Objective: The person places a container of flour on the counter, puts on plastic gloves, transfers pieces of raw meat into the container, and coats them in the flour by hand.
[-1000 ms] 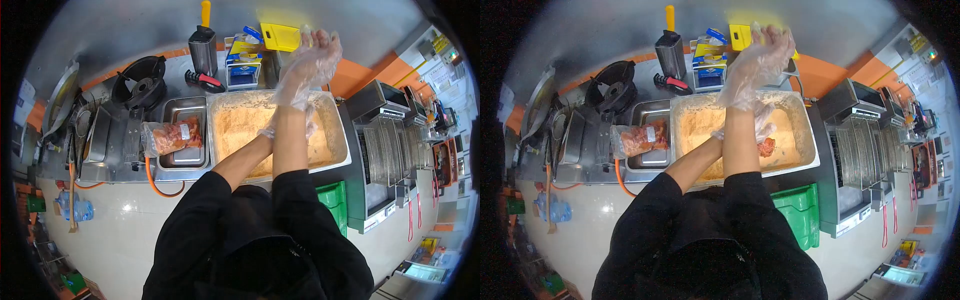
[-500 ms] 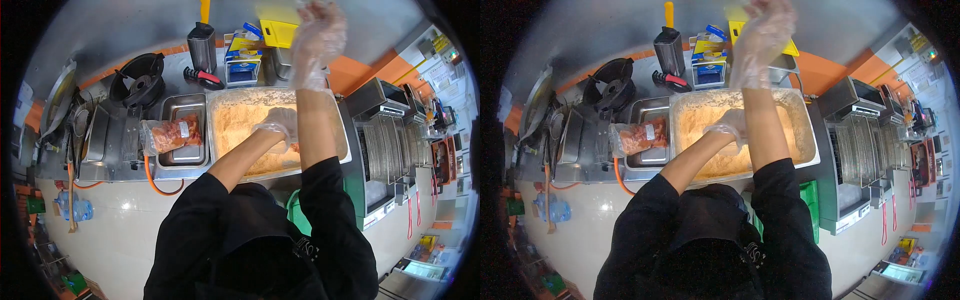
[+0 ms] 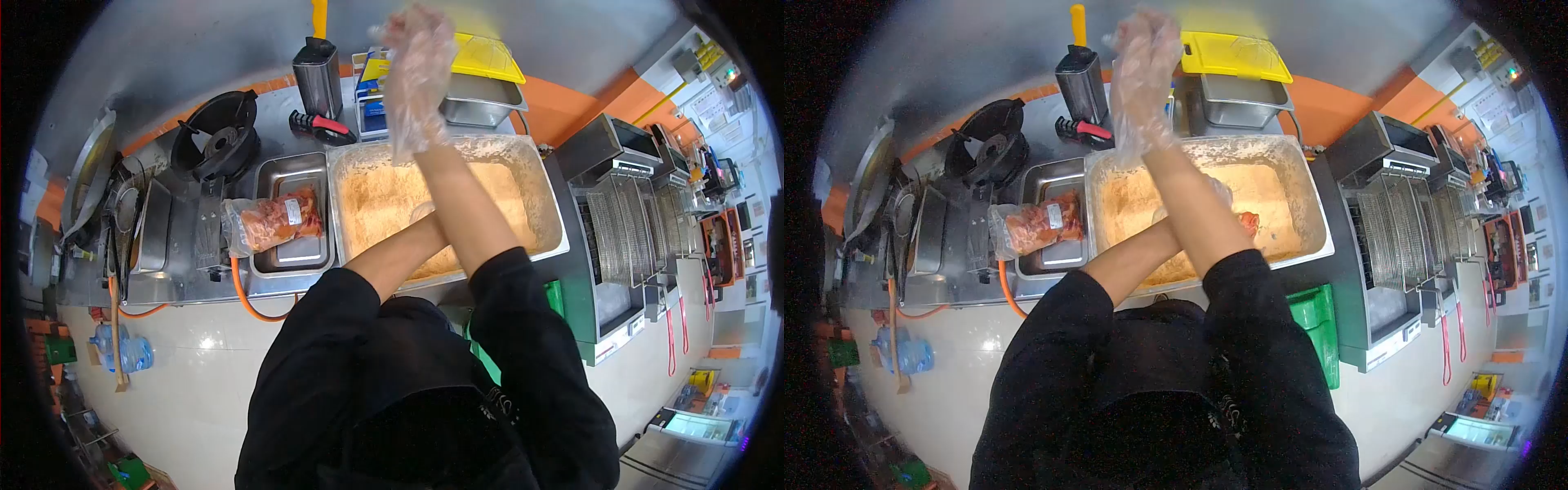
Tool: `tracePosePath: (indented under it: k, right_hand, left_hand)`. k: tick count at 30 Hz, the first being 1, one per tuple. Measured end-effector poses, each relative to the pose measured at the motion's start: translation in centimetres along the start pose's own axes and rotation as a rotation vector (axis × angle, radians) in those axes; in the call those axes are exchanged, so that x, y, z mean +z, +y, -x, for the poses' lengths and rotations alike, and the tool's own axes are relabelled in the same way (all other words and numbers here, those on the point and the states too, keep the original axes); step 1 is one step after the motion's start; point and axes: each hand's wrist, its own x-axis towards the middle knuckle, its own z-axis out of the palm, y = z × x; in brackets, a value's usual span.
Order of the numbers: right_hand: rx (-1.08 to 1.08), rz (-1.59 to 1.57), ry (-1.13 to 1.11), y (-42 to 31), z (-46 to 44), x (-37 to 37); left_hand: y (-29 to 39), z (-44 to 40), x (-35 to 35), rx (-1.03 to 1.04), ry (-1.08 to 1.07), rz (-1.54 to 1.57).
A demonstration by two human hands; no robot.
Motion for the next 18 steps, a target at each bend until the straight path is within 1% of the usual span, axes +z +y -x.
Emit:
tracePosePath:
  k: [2,5,8,9,11,12,14,15,17,18]
  right_hand:
    - [0.119,0.075,0.101,0.0,2.1,-0.4]
    - [0.212,-0.031,0.340,-0.4,3.6,-0.7]
    - [0.251,-0.217,0.471,-0.1,4.5,-0.6]
    - [0.246,-0.114,0.396,-0.3,3.9,-1.0]
    - [0.247,0.092,0.243,-2.8,1.7,-1.0]
    - [0.184,0.079,0.200,-2.5,0.9,-1.1]
    - [0.052,0.051,0.109,-1.5,-1.0,-1.1]
    - [0.053,0.079,0.108,-1.4,-0.7,-1.1]
    - [0.049,0.137,0.104,-1.9,0.5,-0.2]
    - [0.072,0.144,0.147,-1.7,1.4,-0.1]
  left_hand:
    - [-0.8,0.3,0.4,0.026,0.008,0.011]
    - [-2.1,0.8,0.3,0.031,0.070,0.034]
    - [-3.2,0.6,1.0,0.048,0.199,0.114]
    - [-3.5,0.3,1.5,0.060,0.250,0.154]
    - [-4.9,-1.0,3.7,0.133,0.433,0.400]
    - [-5.6,-1.7,5.1,0.200,0.541,0.550]
    - [-6.4,-2.8,6.7,0.256,0.630,0.669]
    - [-6.7,-3.0,7.4,0.283,0.677,0.720]
    - [-5.2,-1.8,4.2,0.233,0.504,0.324]
    - [-4.3,-1.4,2.5,0.139,0.363,0.057]
